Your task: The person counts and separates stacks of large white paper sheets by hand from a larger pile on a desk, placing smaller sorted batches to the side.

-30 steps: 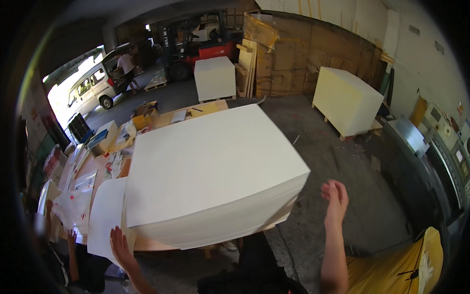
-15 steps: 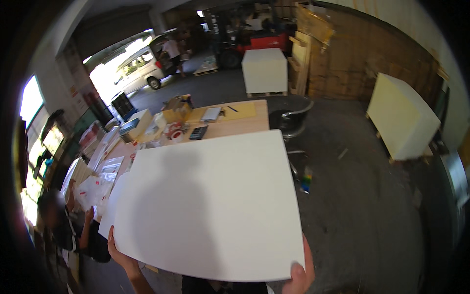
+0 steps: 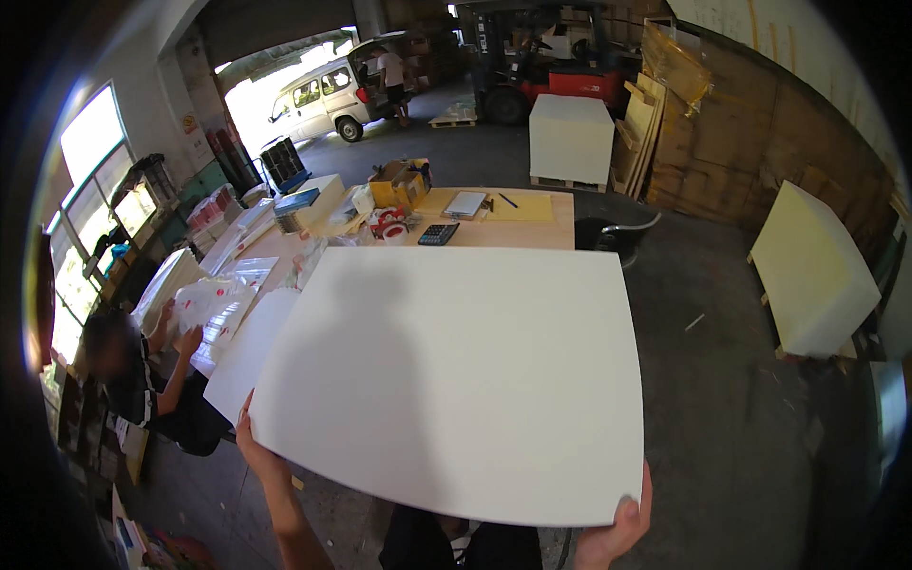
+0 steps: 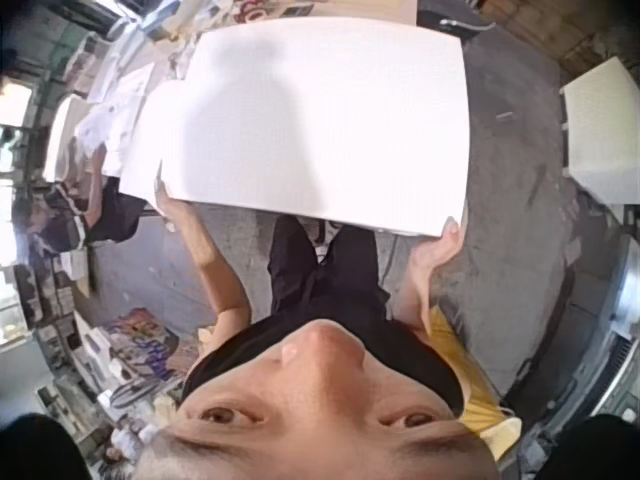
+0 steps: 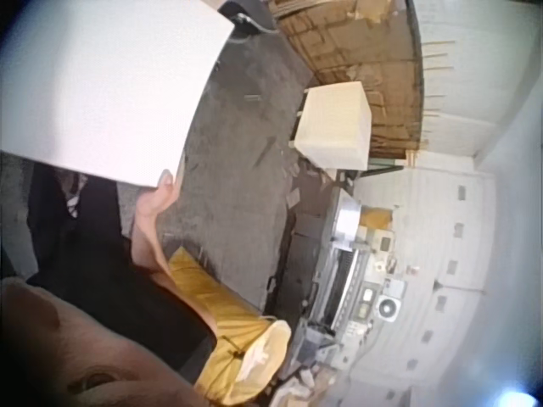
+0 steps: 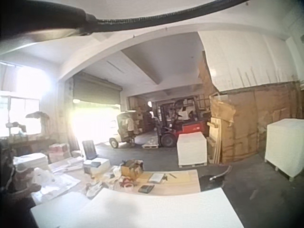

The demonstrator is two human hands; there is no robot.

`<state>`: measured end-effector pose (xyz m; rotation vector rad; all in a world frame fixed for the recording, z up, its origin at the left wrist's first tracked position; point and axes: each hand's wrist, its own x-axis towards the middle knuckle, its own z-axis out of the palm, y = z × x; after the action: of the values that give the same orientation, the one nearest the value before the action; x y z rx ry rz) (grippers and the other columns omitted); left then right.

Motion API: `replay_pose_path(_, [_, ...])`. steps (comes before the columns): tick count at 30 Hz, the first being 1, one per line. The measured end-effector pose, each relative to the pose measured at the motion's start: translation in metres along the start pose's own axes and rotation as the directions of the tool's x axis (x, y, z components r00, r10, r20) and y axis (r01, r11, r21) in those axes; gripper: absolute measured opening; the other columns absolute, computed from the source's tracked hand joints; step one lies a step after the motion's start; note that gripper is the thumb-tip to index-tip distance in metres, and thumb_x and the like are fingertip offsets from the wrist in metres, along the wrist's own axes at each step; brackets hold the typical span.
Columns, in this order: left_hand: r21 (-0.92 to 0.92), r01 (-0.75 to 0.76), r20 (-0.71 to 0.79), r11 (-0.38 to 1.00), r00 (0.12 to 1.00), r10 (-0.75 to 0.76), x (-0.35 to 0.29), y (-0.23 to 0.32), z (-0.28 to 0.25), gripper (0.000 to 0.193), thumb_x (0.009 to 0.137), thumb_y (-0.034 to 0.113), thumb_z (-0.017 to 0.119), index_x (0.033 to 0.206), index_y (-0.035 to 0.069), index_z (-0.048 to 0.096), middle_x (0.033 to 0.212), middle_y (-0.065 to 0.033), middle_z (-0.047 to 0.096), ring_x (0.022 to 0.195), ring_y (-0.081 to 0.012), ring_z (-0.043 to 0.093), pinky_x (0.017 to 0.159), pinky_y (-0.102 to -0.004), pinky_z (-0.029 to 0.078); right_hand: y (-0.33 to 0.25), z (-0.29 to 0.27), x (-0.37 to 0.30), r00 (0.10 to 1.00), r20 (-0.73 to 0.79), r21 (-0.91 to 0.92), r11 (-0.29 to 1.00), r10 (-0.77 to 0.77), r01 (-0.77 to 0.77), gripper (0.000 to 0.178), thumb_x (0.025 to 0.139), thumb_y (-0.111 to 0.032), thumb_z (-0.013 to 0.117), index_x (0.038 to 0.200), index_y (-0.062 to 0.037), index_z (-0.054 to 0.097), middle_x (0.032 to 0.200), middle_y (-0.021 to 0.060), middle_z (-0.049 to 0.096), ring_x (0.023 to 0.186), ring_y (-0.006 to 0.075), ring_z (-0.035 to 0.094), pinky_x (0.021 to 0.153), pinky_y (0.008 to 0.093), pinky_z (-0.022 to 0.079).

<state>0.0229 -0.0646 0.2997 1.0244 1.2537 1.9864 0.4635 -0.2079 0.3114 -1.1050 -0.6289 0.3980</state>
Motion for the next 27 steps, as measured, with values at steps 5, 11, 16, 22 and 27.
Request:
replay_pose_path(5, [-0.062,-0.019,0.013,0.998,1.0,0.02,0.006,-0.007,0.004,0.057,0.107,0.032,0.038,0.139,-0.009,0.062,0.13,-0.0207,0.07,0.12,-0.0283,0.066,0.107,-0.039,0.049,0.016,-0.001,-0.003,0.992,-0.123,0.051,0.999,0.02,-0.014,0.07,0.102,-0.043,0.05,0.142,0.0133,0.056,0.134,0.0194,0.066,0.122,0.0277,0.065,0.105,0.0393,0.05])
replay_pose_path(11, [-0.093,0.058,0.037,0.994,0.998,-0.054,0.005,-0.003,0.002,0.059,0.106,0.032,0.034,0.138,-0.007,0.064,0.131,-0.019,0.07,0.122,-0.0286,0.064,0.109,-0.0403,0.047,0.031,-0.01,-0.015,0.973,-0.114,-0.017,0.98,-0.198,0.198,0.069,0.102,-0.042,0.048,0.141,0.014,0.057,0.136,0.021,0.066,0.125,0.0287,0.064,0.109,0.0403,0.048])
replay_pose_path(16, [0.01,-0.027,0.154,1.0,0.988,0.025,0.003,0.01,0.002,0.058,0.109,0.032,0.036,0.142,-0.008,0.061,0.138,-0.0191,0.065,0.127,-0.0295,0.061,0.113,-0.0409,0.044,0.022,-0.012,-0.012,0.98,-0.035,-0.039,0.98,-0.198,0.196,0.066,0.104,-0.042,0.048,0.142,0.0111,0.057,0.139,0.0188,0.064,0.129,0.0271,0.059,0.113,0.0393,0.042])
replay_pose_path(22, [-0.06,-0.383,0.005,0.922,0.923,0.384,-0.016,0.066,0.027,0.039,0.108,0.017,0.045,0.134,-0.008,0.058,0.138,-0.0188,0.061,0.127,-0.0302,0.061,0.108,-0.0424,0.049,0.012,-0.022,-0.012,0.982,0.099,-0.037,0.986,-0.159,0.163,0.066,0.107,-0.045,0.049,0.147,0.0072,0.052,0.144,0.0163,0.06,0.135,0.0246,0.053,0.117,0.0384,0.036])
replay_pose_path(27, [-0.241,-0.628,0.934,0.74,0.057,0.353,-0.079,0.14,0.171,0.025,0.101,0.017,0.06,0.121,0.003,0.068,0.106,-0.0134,0.072,0.093,-0.0261,0.071,0.085,-0.0395,0.058,-0.007,-0.035,-0.01,0.973,0.229,-0.089,0.995,-0.028,0.049,0.057,0.109,-0.039,0.053,0.149,0.0018,0.052,0.144,0.0163,0.059,0.134,0.0219,0.053,0.116,0.0375,0.038])
